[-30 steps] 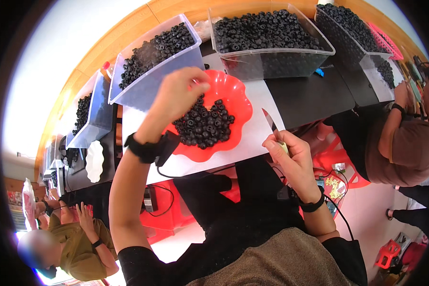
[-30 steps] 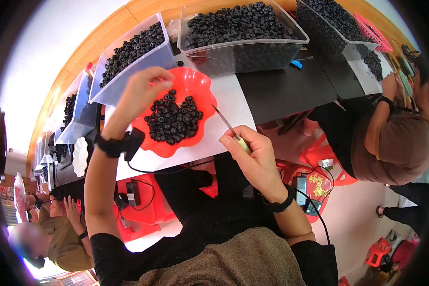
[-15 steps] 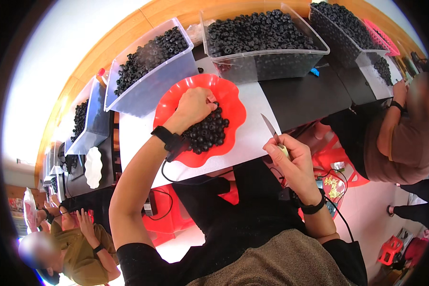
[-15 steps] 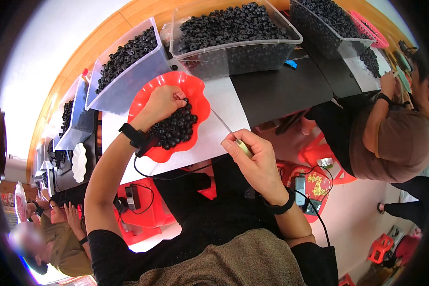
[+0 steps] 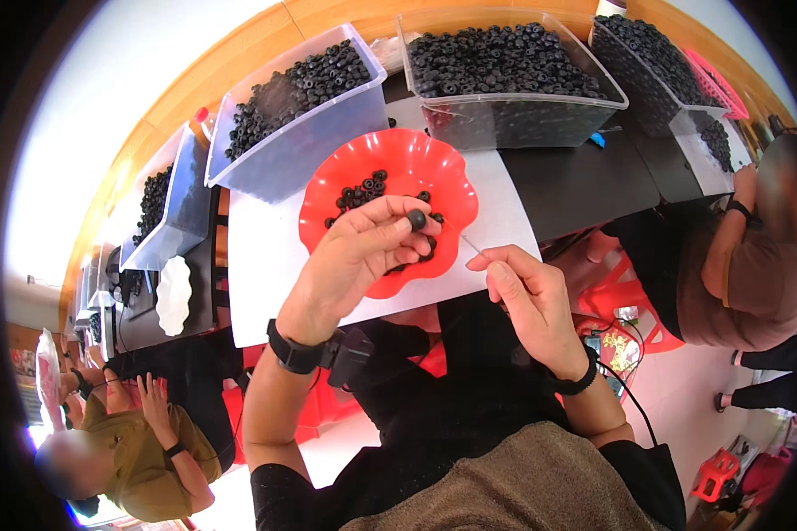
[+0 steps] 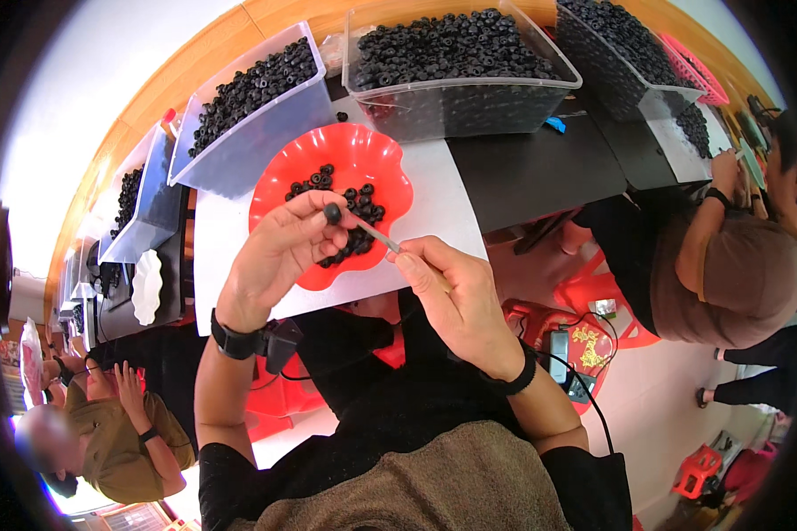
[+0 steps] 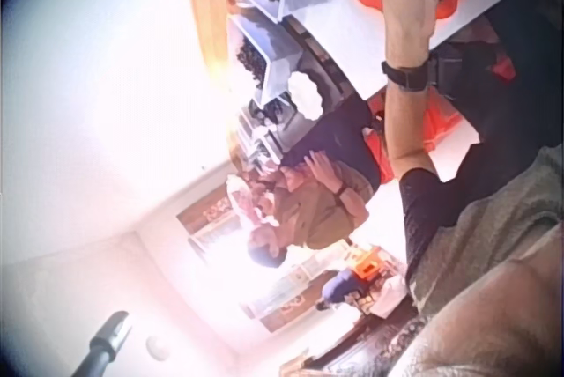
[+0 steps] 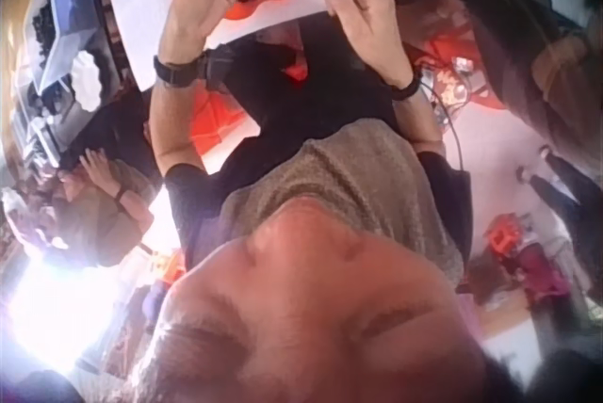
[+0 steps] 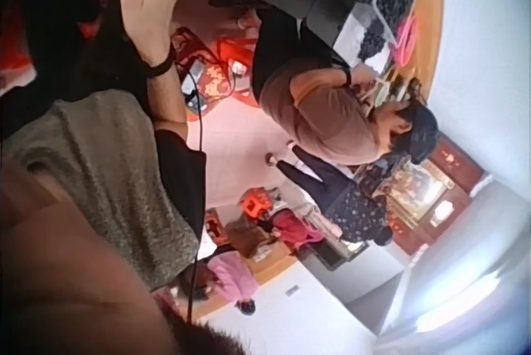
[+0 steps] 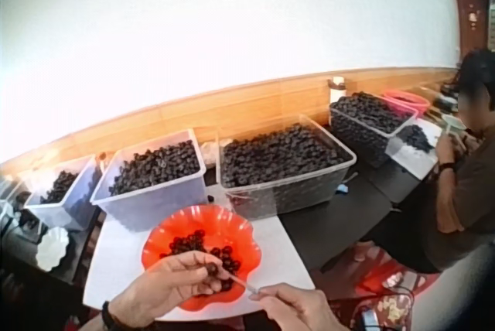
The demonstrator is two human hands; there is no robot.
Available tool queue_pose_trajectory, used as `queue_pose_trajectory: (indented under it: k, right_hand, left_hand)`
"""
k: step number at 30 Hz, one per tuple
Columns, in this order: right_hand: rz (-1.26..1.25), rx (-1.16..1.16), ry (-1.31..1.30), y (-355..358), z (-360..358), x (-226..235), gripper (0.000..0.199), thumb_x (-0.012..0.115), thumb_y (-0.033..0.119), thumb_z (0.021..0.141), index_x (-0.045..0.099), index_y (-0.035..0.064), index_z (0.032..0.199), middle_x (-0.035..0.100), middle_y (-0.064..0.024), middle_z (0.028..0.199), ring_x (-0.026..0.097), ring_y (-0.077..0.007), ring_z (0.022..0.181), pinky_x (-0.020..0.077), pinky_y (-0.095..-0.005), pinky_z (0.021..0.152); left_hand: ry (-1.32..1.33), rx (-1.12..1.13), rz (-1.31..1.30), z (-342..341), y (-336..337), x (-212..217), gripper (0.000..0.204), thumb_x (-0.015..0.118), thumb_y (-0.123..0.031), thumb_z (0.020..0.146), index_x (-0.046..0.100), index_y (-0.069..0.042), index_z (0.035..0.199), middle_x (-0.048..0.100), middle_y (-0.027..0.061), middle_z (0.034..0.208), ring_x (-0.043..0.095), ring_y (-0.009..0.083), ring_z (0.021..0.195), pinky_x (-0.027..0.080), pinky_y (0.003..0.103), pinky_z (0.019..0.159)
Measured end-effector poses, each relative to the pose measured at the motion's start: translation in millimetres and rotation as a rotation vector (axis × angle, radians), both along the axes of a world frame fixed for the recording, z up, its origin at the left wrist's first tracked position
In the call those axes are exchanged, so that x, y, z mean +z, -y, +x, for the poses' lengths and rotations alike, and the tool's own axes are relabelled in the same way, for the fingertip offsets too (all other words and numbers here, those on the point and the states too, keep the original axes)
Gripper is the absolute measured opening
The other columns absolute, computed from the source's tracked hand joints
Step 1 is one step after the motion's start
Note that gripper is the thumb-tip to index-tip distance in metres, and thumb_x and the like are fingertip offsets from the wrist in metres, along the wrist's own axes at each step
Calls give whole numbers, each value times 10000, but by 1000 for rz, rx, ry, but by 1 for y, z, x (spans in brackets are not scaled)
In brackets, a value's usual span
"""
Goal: Manually cutting or cleaning small black rubber components with a small knife and sorting them.
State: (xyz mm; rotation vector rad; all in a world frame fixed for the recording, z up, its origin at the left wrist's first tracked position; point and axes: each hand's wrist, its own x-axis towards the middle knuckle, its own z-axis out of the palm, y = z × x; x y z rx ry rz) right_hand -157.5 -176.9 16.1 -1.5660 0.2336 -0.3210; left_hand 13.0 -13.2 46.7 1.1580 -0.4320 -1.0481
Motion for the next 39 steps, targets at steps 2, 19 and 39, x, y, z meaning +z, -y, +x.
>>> queue_pose_trajectory:
  k: [2,19,39]
  right_hand:
    - [-196,-50,89,-5,5,-4,217,585,183,955,630,-28,980,550,-53,686,499,-98,581,412,-246,550]
    - [-666,-92,263,-25,15,7,227,735,169,807,625,11,927,622,-83,752,614,-225,630,474,-324,543]
    - [-499,-108,139,-18,15,11,250,709,193,853,623,-8,975,608,-109,733,609,-231,602,466,-307,557]
  left_hand:
    - [-96,15,-105,-9,-6,-8,263,522,-94,966,569,11,1203,633,76,1040,594,113,880,480,248,837]
    - [-206,138,-250,-28,-22,-30,154,489,-29,937,558,-25,1074,540,-20,888,551,101,888,454,272,844]
    - [-185,146,-308,-40,-26,-31,211,568,-69,938,506,-44,1138,560,72,928,519,136,830,431,256,759]
